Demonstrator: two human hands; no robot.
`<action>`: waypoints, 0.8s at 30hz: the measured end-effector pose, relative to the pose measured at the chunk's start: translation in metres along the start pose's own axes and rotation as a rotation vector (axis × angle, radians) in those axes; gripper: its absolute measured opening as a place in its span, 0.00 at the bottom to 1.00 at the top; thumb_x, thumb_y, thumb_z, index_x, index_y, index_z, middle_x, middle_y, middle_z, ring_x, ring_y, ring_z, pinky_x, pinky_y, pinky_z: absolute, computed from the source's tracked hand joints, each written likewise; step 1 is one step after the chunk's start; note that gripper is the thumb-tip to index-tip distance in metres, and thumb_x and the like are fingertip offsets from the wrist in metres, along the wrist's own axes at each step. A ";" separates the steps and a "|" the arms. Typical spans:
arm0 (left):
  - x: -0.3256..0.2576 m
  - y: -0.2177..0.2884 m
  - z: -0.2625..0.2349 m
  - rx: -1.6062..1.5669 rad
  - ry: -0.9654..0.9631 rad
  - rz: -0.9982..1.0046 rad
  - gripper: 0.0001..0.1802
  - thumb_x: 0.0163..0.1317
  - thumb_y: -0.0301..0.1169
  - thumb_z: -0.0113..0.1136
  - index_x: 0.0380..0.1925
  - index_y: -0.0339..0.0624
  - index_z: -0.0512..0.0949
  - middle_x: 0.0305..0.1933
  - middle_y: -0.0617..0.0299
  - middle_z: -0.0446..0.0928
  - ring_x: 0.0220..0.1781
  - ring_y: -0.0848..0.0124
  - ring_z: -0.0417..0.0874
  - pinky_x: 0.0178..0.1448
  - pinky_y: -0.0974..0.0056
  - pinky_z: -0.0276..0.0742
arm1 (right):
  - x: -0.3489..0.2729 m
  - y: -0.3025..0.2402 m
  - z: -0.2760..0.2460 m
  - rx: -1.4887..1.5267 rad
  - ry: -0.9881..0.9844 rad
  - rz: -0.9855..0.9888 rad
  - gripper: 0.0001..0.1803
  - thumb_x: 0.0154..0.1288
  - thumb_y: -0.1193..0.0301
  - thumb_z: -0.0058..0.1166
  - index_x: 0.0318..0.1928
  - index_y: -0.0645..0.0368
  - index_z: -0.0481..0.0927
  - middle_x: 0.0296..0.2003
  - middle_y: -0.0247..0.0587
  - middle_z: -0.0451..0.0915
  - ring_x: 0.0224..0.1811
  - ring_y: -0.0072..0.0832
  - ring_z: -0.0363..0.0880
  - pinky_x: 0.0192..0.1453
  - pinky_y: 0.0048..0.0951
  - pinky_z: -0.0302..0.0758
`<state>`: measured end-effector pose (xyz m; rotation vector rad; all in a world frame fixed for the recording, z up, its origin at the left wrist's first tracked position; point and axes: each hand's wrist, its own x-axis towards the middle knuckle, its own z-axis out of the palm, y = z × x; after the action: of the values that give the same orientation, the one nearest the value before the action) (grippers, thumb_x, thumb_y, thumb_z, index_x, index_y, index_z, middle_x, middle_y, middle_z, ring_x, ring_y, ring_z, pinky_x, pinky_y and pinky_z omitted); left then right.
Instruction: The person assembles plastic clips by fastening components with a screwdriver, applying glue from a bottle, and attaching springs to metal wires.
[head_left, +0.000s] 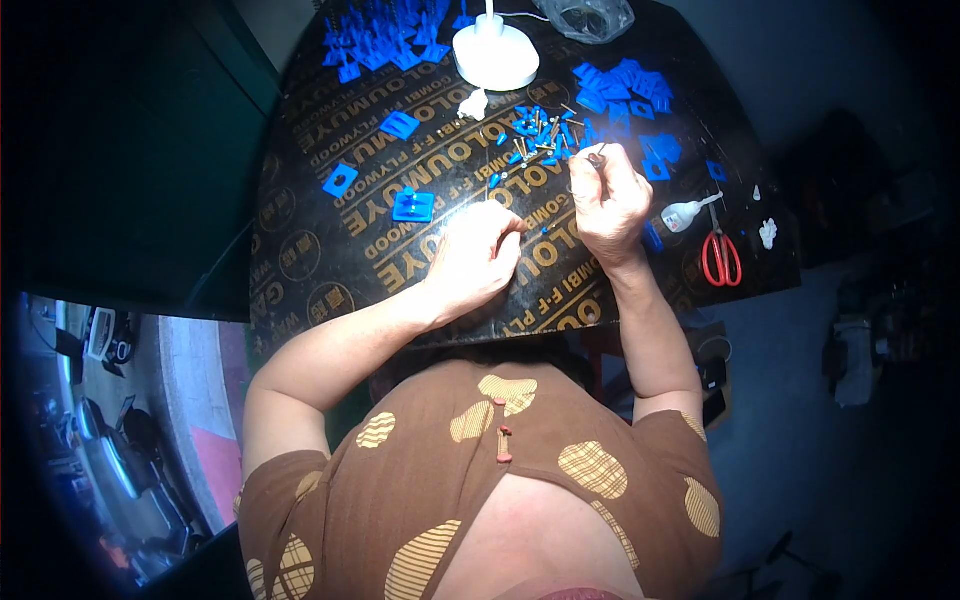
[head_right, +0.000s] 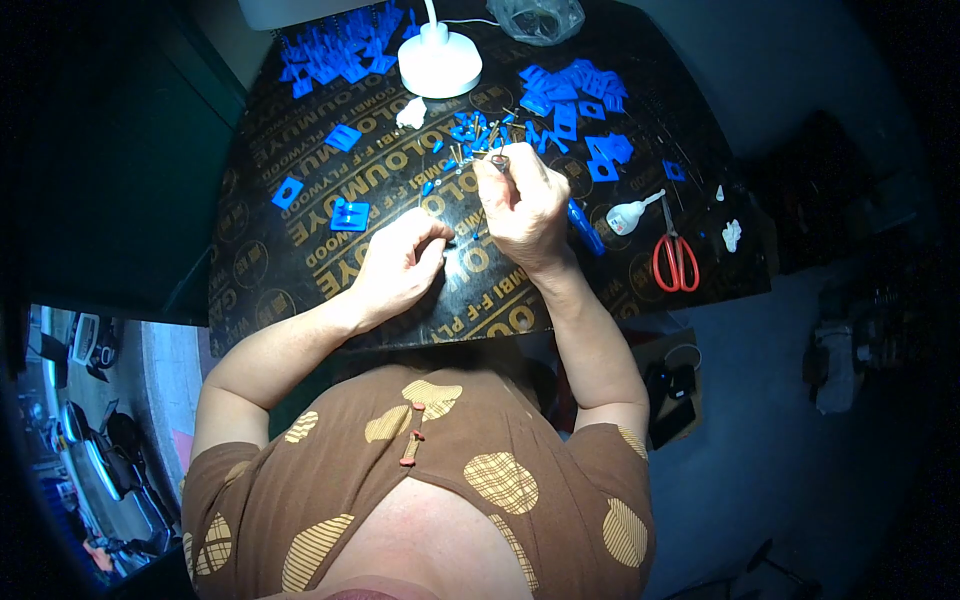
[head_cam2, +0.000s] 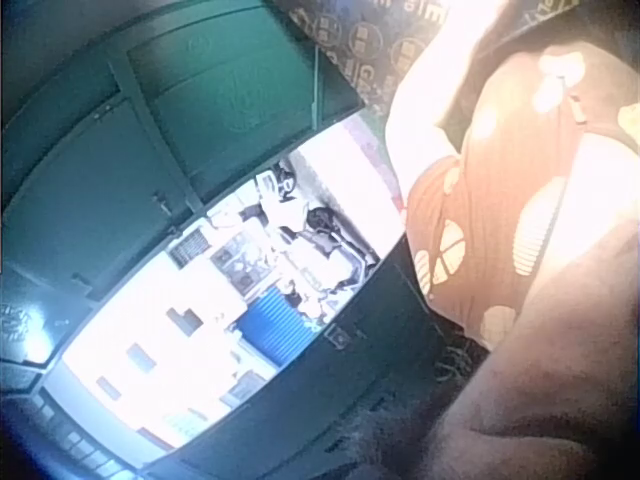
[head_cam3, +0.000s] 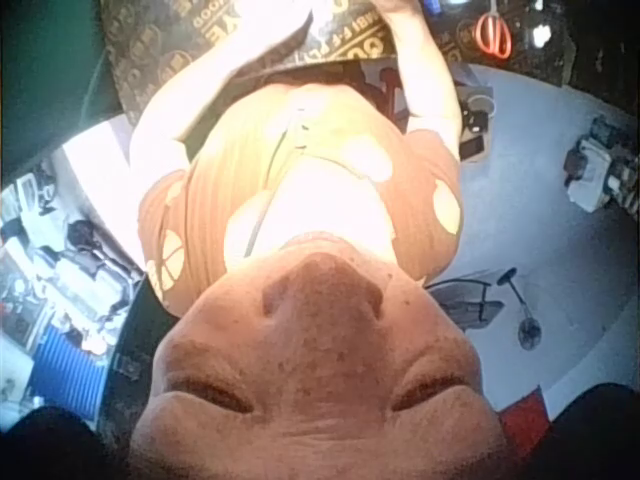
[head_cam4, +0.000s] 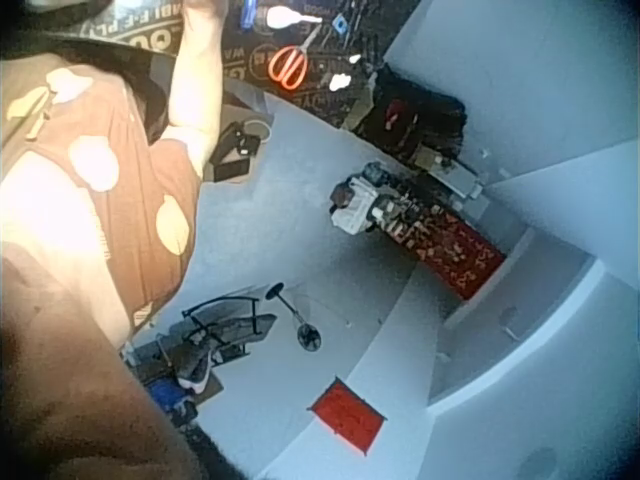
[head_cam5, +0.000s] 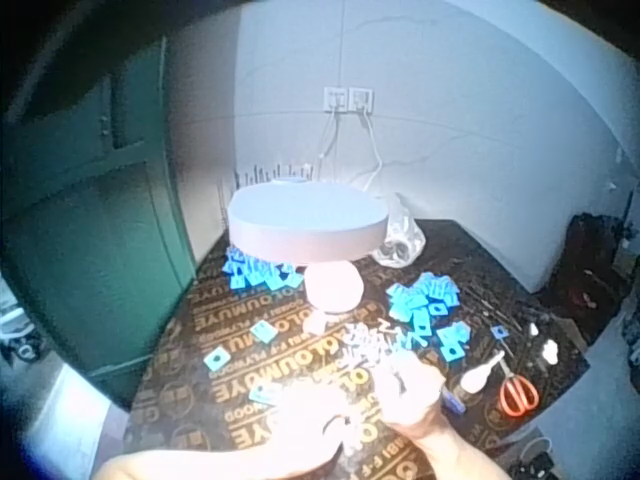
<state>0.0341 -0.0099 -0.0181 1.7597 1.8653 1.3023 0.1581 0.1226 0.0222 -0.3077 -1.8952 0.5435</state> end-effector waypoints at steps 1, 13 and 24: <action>0.000 0.000 0.000 0.005 -0.008 -0.004 0.07 0.61 0.24 0.53 0.37 0.36 0.79 0.33 0.54 0.77 0.35 0.64 0.79 0.41 0.65 0.75 | 0.000 0.002 0.000 0.001 0.001 -0.001 0.04 0.61 0.79 0.55 0.30 0.64 0.73 0.19 0.42 0.74 0.17 0.33 0.75 0.22 0.30 0.71; 0.000 0.000 -0.001 -0.136 0.018 -0.126 0.07 0.61 0.23 0.55 0.39 0.37 0.79 0.34 0.58 0.76 0.36 0.70 0.78 0.42 0.68 0.74 | -0.001 0.012 -0.012 0.240 0.131 0.342 0.08 0.67 0.77 0.47 0.29 0.66 0.74 0.21 0.34 0.73 0.20 0.18 0.69 0.25 0.22 0.67; 0.001 0.000 0.000 -0.133 0.033 -0.078 0.06 0.57 0.24 0.54 0.34 0.36 0.78 0.33 0.52 0.77 0.38 0.58 0.79 0.44 0.59 0.74 | 0.001 0.007 -0.011 -0.108 0.038 -0.139 0.04 0.61 0.80 0.54 0.30 0.65 0.74 0.19 0.42 0.75 0.18 0.35 0.76 0.23 0.29 0.70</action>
<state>0.0341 -0.0092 -0.0185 1.5924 1.8011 1.3990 0.1680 0.1312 0.0229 -0.2523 -1.8958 0.3408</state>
